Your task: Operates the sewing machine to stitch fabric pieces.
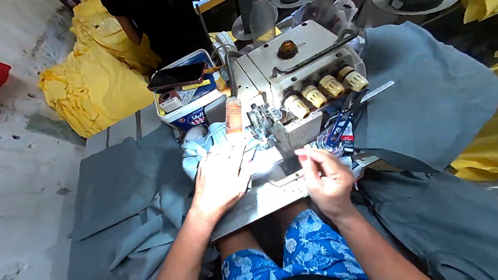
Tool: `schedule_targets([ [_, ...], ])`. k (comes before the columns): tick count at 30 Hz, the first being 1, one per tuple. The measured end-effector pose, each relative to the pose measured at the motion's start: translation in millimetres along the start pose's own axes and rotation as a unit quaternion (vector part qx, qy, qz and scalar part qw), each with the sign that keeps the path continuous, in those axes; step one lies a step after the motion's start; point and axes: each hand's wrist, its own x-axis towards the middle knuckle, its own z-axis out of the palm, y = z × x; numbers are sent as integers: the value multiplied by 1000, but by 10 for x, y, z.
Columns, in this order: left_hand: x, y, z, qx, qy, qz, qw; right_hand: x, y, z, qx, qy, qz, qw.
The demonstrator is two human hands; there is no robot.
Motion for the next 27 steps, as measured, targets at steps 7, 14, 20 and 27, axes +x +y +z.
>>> schedule_targets([
  [7, -487, 606, 122, -8, 142, -148, 979, 425, 375, -243, -68, 103, 262, 957],
  [14, -717, 804, 273, -103, 194, -174, 960, 583, 260, -326, 78, 99, 387, 913],
  [20, -676, 778, 347, -123, 250, -178, 944, 135, -282, -381, -85, -181, 198, 960],
  [27, -655, 763, 356, -132, 273, -191, 934, 269, -505, 89, -351, -254, -131, 892],
])
